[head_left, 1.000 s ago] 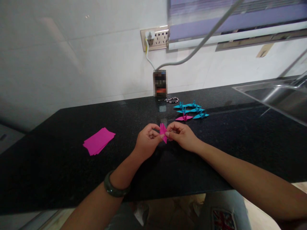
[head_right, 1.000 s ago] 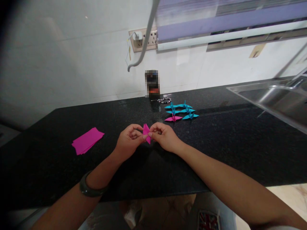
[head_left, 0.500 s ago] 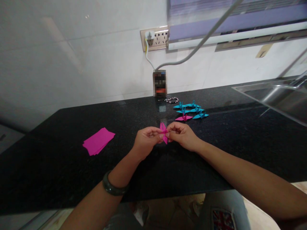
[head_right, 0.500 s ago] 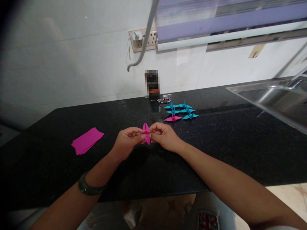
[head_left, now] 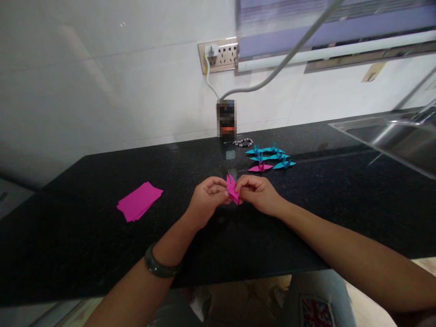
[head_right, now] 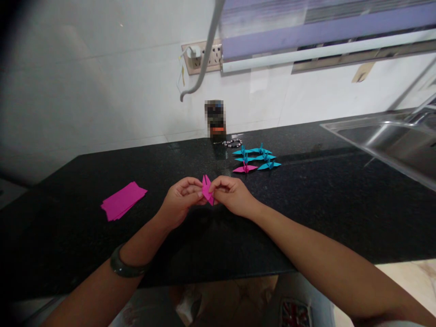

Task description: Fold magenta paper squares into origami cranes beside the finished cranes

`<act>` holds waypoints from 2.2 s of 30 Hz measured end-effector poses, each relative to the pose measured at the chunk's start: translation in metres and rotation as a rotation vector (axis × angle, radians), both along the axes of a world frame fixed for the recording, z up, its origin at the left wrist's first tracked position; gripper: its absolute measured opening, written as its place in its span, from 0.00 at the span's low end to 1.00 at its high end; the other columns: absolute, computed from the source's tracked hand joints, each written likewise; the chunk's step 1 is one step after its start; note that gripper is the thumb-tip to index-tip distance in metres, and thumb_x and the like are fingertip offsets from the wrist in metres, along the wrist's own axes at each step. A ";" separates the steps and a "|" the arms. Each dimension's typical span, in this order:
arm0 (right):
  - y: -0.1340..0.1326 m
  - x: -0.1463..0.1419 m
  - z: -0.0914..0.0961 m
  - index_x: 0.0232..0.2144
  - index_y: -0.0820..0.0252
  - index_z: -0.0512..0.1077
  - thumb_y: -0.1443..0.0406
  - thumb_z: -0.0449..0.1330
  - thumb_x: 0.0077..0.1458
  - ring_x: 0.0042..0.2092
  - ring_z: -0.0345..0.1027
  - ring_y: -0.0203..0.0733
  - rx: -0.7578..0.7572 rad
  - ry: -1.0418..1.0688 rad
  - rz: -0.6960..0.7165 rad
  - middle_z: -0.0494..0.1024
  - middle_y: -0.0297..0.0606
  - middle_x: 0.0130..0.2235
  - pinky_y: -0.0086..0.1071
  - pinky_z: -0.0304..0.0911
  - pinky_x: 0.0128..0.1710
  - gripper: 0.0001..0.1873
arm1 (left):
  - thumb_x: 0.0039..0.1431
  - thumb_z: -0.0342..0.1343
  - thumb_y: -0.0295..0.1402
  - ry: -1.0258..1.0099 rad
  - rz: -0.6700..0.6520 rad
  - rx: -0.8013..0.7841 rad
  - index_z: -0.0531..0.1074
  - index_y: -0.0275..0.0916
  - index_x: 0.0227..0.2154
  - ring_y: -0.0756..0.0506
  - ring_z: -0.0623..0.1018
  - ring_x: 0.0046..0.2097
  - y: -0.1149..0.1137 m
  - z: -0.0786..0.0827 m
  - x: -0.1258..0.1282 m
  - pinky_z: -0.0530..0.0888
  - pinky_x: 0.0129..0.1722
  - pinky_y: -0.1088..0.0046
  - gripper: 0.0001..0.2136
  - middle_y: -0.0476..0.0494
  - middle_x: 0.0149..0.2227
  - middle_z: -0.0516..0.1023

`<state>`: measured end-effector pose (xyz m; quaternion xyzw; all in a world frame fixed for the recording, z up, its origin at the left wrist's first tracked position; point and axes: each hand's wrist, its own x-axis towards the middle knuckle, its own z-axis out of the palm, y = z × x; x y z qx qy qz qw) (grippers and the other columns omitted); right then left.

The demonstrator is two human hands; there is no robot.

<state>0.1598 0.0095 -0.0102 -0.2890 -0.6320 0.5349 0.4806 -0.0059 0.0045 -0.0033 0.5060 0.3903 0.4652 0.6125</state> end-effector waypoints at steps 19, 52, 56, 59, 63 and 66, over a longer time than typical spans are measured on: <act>0.003 -0.001 -0.005 0.33 0.61 0.68 0.62 0.62 0.42 0.26 0.64 0.32 -0.116 -0.097 -0.056 0.72 0.33 0.27 0.26 0.61 0.25 0.14 | 0.40 0.63 0.32 0.129 0.106 0.035 0.73 0.32 0.27 0.52 0.74 0.25 0.000 0.000 0.003 0.71 0.29 0.76 0.11 0.45 0.23 0.77; 0.037 -0.022 0.014 0.25 0.66 0.69 0.61 0.61 0.44 0.23 0.61 0.30 0.044 -0.245 0.007 0.69 0.32 0.21 0.25 0.57 0.23 0.11 | 0.47 0.57 0.34 0.191 0.190 0.180 0.70 0.33 0.27 0.54 0.70 0.23 0.015 0.004 -0.010 0.68 0.25 0.79 0.08 0.49 0.22 0.72; 0.037 -0.027 0.004 0.28 0.65 0.68 0.61 0.61 0.43 0.23 0.62 0.29 -0.044 -0.165 0.015 0.70 0.31 0.22 0.25 0.60 0.24 0.12 | 0.48 0.56 0.36 0.175 0.196 0.122 0.68 0.34 0.30 0.54 0.71 0.25 0.016 0.000 -0.010 0.69 0.25 0.79 0.10 0.49 0.25 0.71; 0.031 -0.026 0.001 0.28 0.65 0.68 0.60 0.60 0.44 0.22 0.62 0.29 -0.070 -0.173 0.006 0.69 0.31 0.22 0.25 0.60 0.23 0.12 | 0.46 0.57 0.37 0.195 0.185 0.128 0.68 0.34 0.29 0.54 0.70 0.24 0.015 -0.002 -0.008 0.68 0.23 0.80 0.11 0.49 0.23 0.71; 0.024 -0.021 0.006 0.26 0.65 0.69 0.61 0.61 0.44 0.22 0.61 0.29 -0.076 -0.253 0.004 0.69 0.31 0.21 0.24 0.58 0.22 0.11 | 0.44 0.59 0.36 0.188 0.171 0.121 0.69 0.33 0.25 0.54 0.69 0.22 0.014 -0.004 -0.008 0.67 0.23 0.80 0.10 0.50 0.20 0.70; 0.020 -0.015 0.013 0.27 0.65 0.69 0.60 0.60 0.44 0.23 0.62 0.29 -0.095 -0.243 0.025 0.70 0.31 0.22 0.25 0.59 0.24 0.12 | 0.44 0.59 0.36 0.139 0.096 0.051 0.69 0.33 0.26 0.54 0.70 0.24 0.014 -0.004 -0.010 0.67 0.23 0.80 0.11 0.48 0.23 0.72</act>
